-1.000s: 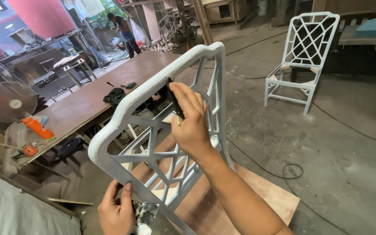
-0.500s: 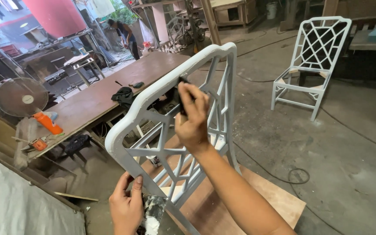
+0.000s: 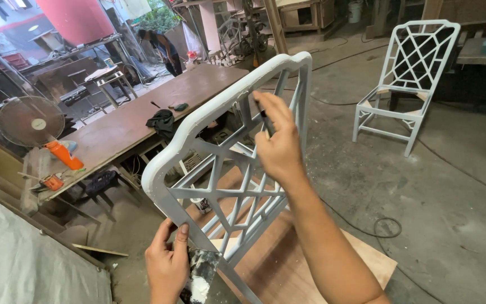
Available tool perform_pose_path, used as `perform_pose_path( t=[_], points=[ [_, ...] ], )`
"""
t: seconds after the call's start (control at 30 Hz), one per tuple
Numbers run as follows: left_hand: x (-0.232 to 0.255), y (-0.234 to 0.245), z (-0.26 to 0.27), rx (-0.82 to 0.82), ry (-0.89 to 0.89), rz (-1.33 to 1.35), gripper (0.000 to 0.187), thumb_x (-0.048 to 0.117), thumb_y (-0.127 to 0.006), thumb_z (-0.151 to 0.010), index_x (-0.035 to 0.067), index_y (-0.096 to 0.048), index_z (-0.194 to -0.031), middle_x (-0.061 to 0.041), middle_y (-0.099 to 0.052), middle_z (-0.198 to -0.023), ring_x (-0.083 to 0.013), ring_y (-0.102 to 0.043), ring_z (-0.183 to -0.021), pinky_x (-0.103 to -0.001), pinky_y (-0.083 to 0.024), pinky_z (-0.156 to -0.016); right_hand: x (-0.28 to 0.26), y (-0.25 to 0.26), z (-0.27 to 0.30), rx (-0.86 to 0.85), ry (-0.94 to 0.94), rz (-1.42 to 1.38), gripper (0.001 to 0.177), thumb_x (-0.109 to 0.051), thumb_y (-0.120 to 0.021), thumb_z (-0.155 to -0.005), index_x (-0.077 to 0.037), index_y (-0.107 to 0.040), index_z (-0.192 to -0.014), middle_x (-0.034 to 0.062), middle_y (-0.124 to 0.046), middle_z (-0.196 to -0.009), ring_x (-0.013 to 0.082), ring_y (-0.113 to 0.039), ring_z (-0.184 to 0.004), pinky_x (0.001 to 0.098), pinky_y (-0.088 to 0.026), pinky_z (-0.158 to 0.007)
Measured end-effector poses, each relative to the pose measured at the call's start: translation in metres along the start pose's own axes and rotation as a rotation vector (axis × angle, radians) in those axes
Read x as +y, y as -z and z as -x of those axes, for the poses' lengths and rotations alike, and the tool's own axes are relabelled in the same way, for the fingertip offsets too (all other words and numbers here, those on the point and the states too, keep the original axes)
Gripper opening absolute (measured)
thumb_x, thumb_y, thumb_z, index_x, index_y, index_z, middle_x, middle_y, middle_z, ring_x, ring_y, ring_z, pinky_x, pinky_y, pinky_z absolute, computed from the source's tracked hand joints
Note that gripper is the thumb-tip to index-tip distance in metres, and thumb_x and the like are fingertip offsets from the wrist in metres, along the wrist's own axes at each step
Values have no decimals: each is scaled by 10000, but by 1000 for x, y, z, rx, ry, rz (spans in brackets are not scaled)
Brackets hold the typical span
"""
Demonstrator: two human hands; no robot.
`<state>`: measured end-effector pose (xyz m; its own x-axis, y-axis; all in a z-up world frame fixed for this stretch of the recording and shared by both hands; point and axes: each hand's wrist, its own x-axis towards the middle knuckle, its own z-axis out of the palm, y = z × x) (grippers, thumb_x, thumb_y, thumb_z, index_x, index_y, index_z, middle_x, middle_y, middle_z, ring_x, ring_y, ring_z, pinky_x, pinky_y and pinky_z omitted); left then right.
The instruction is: Sanding the lattice backrest of a wooden chair to prepare it for refinishing.
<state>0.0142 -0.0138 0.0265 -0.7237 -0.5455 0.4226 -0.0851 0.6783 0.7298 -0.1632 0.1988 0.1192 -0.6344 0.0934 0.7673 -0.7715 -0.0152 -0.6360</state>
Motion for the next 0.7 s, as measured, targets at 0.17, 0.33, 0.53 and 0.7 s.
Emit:
perform_pose_path(
  t=[0.17,0.33,0.53,0.7],
  points=[
    [6,3,2,-8,24,-15,402,416,-574,-943,194,-725,-1243,4,-799,-969,-131,-277,-434,-309,-320,-521,-21,-23,26,-36,107,165,737,170,-447,-774,-39,-503,-1478,102,-572,-1402,265,-503,-1339,459,-374,-1204],
    [-10,-3,-3,2,39,-47,461,452,-579,-925,156,-702,-1257,-24,-799,-1101,-151,-331,-433,-345,-363,-548,-13,-48,55,3,279,277,818,200,-525,-733,-65,-469,-1504,78,-569,-1419,251,-514,-1317,450,-379,-1168],
    [-2,-1,-3,-14,24,-21,399,453,-571,-923,232,-717,-1222,30,-822,-1041,-121,-293,-375,-321,-336,-500,18,-54,44,188,412,220,760,193,-542,-808,-57,-462,-1520,126,-558,-1461,288,-516,-1331,443,-388,-1186],
    [-7,-1,-2,-9,-36,1,363,422,-598,-936,209,-740,-1193,36,-719,-690,-105,-307,-399,-315,-290,-475,28,-85,54,228,530,146,1011,260,-549,-805,-199,-241,-1651,128,-477,-1394,281,-440,-1351,342,-486,-1176]
  ],
)
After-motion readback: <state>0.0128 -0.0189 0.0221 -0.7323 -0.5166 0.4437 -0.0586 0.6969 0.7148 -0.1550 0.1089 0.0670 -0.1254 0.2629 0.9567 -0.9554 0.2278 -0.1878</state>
